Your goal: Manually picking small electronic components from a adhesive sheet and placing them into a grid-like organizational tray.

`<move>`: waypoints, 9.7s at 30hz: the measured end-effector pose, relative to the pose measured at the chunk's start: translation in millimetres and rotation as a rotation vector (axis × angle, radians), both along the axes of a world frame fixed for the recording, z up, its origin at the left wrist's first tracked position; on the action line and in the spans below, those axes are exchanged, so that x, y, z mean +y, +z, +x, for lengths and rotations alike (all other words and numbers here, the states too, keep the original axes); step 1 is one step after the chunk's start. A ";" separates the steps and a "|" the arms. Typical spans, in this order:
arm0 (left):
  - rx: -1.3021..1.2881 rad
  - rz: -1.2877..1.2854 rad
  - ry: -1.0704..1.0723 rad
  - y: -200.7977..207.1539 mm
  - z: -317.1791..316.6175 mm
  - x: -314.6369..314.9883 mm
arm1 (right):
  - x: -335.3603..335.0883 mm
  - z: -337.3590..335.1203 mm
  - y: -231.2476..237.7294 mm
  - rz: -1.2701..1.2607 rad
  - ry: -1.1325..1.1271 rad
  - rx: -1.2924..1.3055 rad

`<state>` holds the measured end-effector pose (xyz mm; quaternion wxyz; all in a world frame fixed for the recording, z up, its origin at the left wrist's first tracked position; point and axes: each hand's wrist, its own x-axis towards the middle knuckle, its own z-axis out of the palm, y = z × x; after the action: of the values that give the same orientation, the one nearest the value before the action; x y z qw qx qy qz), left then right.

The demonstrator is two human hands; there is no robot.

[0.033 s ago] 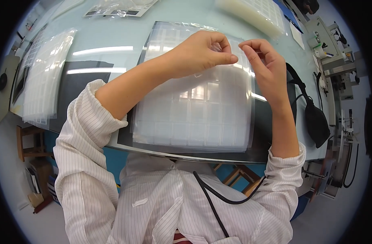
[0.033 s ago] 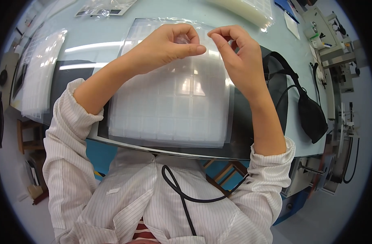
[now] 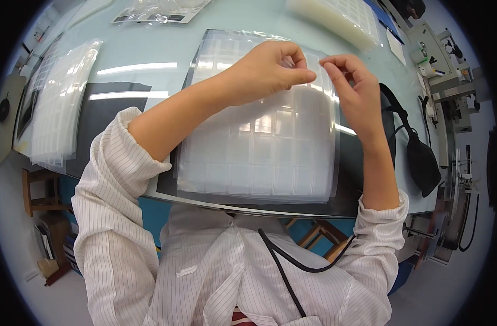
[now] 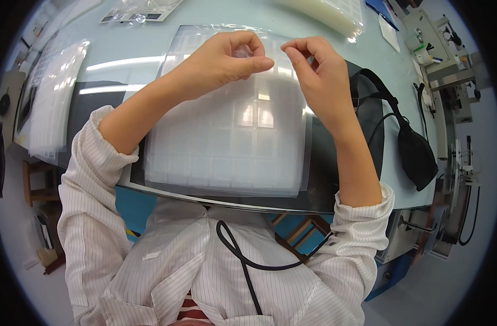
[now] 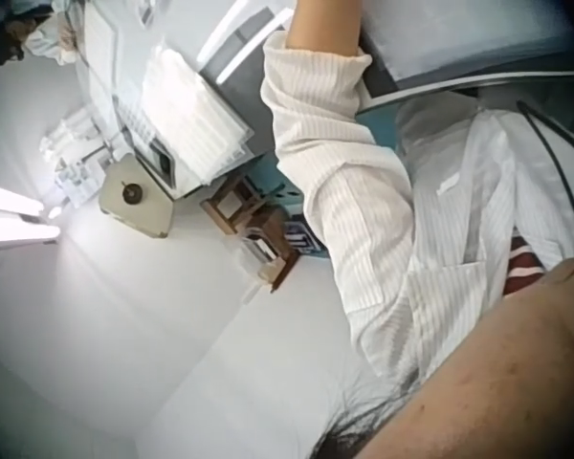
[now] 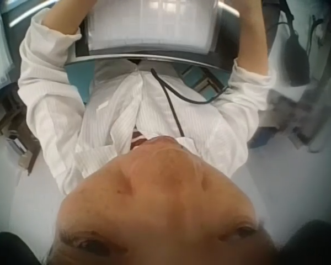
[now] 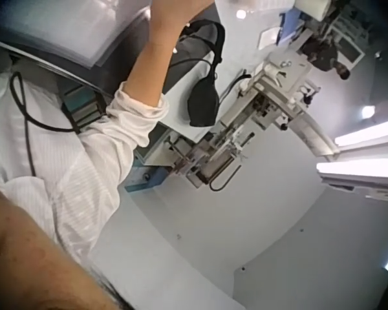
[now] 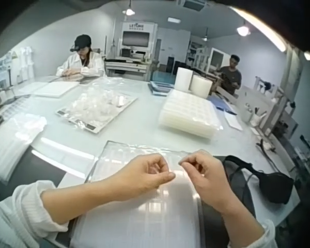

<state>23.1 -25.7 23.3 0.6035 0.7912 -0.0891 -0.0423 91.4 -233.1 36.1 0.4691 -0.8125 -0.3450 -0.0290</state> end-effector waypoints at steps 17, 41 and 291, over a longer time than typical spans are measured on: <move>0.113 -0.472 0.151 -12.0 4.1 -2.0 | -8.5 13.0 -19.4 -0.369 -0.007 -0.440; 0.041 -0.363 0.073 -8.0 2.4 0.5 | -7.9 3.2 -11.9 -0.060 0.002 -0.094; 0.029 -0.213 0.264 -14.1 -55.3 50.1 | 43.8 -40.4 -23.0 -0.295 0.147 -0.486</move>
<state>-32.2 24.4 9.2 0.6856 0.7268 0.0204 0.0356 51.1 -189.3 13.1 0.2504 -0.8141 -0.5054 -0.1382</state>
